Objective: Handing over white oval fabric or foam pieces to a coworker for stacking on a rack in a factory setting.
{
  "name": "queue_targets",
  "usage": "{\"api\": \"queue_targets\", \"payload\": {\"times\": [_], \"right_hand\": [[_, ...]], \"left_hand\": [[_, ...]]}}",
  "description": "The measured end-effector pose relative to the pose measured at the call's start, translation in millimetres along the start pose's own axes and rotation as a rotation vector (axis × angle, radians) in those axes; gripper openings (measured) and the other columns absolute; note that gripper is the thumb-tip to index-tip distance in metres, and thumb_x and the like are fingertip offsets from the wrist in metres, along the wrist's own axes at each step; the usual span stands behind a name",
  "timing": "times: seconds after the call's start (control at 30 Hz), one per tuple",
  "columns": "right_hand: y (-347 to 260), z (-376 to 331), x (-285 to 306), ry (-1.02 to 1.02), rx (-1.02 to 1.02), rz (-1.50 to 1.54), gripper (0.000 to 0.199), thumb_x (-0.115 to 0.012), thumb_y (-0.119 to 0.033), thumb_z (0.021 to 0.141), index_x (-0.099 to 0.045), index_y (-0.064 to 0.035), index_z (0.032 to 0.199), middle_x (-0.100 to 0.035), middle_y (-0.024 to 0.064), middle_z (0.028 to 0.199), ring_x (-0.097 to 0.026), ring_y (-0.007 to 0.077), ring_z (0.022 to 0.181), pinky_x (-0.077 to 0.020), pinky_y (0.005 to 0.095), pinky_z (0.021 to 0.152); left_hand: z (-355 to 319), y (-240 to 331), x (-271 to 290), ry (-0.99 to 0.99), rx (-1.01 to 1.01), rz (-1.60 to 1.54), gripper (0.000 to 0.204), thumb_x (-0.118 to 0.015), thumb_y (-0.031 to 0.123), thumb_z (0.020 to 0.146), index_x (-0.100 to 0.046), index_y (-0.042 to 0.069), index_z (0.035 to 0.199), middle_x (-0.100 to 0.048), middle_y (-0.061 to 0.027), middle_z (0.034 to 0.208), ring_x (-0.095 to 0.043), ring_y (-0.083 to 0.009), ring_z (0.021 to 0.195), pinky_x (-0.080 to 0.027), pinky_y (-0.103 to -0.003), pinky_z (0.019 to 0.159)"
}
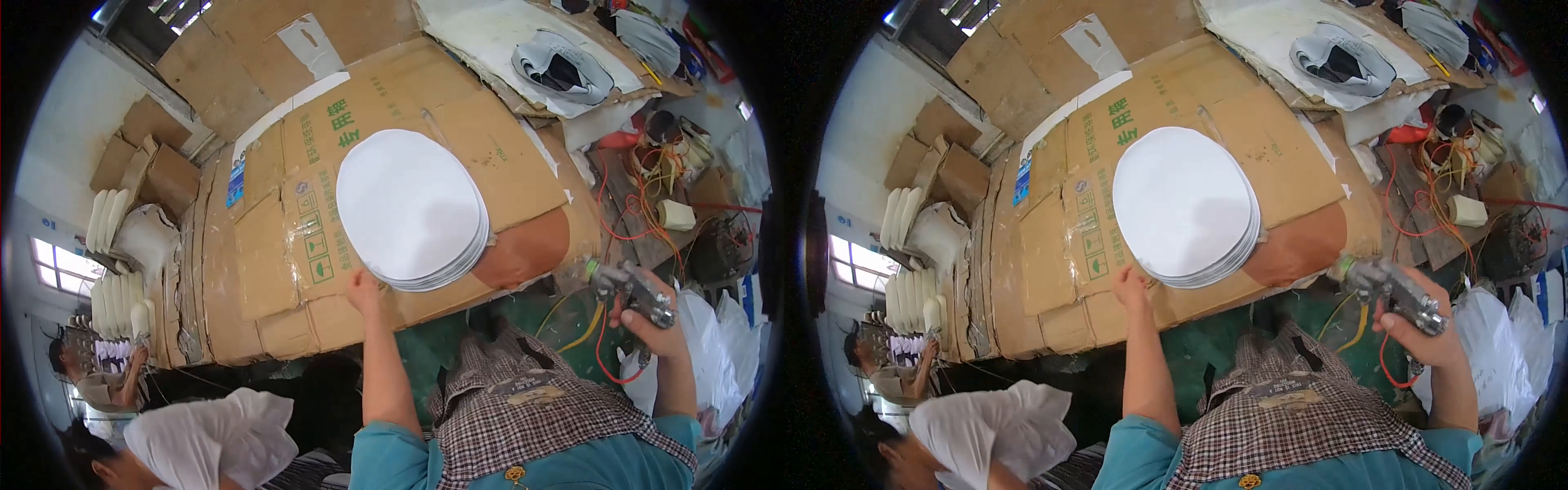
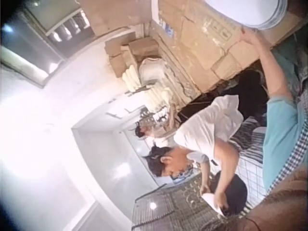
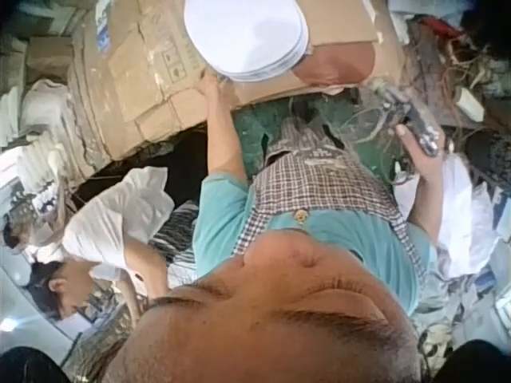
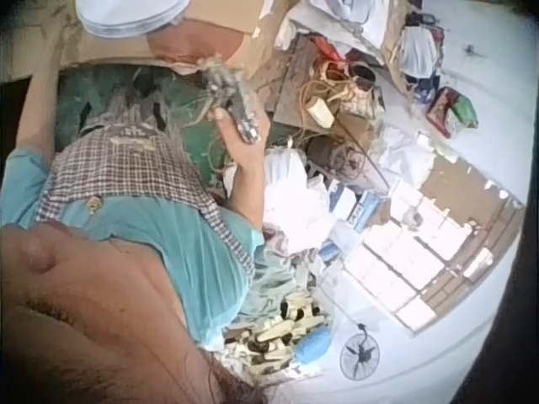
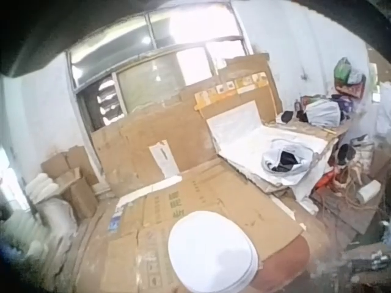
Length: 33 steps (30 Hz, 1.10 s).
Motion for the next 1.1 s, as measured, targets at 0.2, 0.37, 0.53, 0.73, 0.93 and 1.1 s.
{"api": "queue_targets", "payload": {"times": [0.2, 0.37, 0.53, 0.73, 0.93, 1.1], "right_hand": [[11.3, -2.5, 30.0, -0.037, -0.032, -0.022, 0.054, -0.067, -0.011, 0.074, -0.045, 0.0027, 0.122, -0.059, 0.0082, 0.08, -0.059, 0.014, 0.069, -0.049, 0.0269, 0.061], [19.2, 12.6, 46.4, 0.071, -0.055, 0.021, 0.055, -0.068, -0.01, 0.074, -0.044, 0.0042, 0.122, -0.059, 0.0094, 0.081, -0.059, 0.0151, 0.072, -0.0506, 0.0291, 0.062], [31.4, 33.5, 46.5, -0.101, -0.014, 0.1, 0.054, -0.069, -0.011, 0.073, -0.045, 0.0046, 0.119, -0.059, 0.0106, 0.079, -0.059, 0.0172, 0.067, -0.0511, 0.0304, 0.062], [38.6, 77.8, 53.7, 0.024, -0.041, 0.174, 0.05, -0.07, -0.013, 0.073, -0.047, 0.0056, 0.114, -0.059, 0.0108, 0.079, -0.058, 0.0174, 0.067, -0.0497, 0.0309, 0.062], [38.1, 77.0, 61.3, -0.217, -0.04, 0.077, 0.055, -0.072, -0.015, 0.073, -0.047, 0.0026, 0.118, -0.058, 0.0102, 0.079, -0.058, 0.0166, 0.067, -0.0495, 0.0298, 0.061], [34.8, 72.8, 61.2, 0.051, -0.064, 0.108, 0.053, -0.069, -0.015, 0.074, -0.045, 0.0037, 0.118, -0.058, 0.0098, 0.078, -0.059, 0.0164, 0.068, -0.0499, 0.0288, 0.063]], "left_hand": [[-12.9, 5.5, -49.0, -0.014, -0.271, 0.891, 0.039, -0.059, 0.011, 0.075, -0.056, 0.001, 0.113, -0.06, -0.0142, 0.088, -0.06, -0.0298, 0.082, -0.048, -0.037, 0.074], [-16.8, 9.0, -52.7, 0.131, -0.331, 1.152, 0.032, -0.061, 0.015, 0.075, -0.058, 0.001, 0.105, -0.054, -0.0181, 0.104, -0.054, -0.0325, 0.096, -0.046, -0.041, 0.082], [-6.1, 8.4, -51.0, 0.163, -0.279, 1.15, 0.021, -0.06, 0.012, 0.075, -0.061, 0.001, 0.093, -0.055, -0.0165, 0.098, -0.055, -0.0327, 0.092, -0.046, -0.041, 0.08], [3.9, 7.3, -59.1, 0.175, -0.227, 1.129, 0.013, -0.058, 0.011, 0.074, -0.064, 0.0, 0.076, -0.058, -0.0169, 0.087, -0.058, -0.0328, 0.083, -0.047, -0.04, 0.074], [22.6, -6.8, -45.4, 0.228, -0.295, 0.782, 0.011, -0.057, 0.009, 0.073, -0.061, -0.001, 0.073, -0.06, -0.0139, 0.076, -0.059, -0.0257, 0.071, -0.047, -0.036, 0.065], [33.3, -38.1, -36.9, 0.146, 0.0, 0.107, 0.007, -0.057, 0.006, 0.076, -0.057, 0.001, 0.081, -0.059, -0.0072, 0.081, -0.057, -0.0187, 0.075, -0.047, -0.032, 0.062]]}}
Point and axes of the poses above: each hand's wrist, its own z-axis towards the middle knuckle, its own x-axis out of the back of the hand, y = z × x, the point moved 6 cm from there along z, towards the middle knuckle
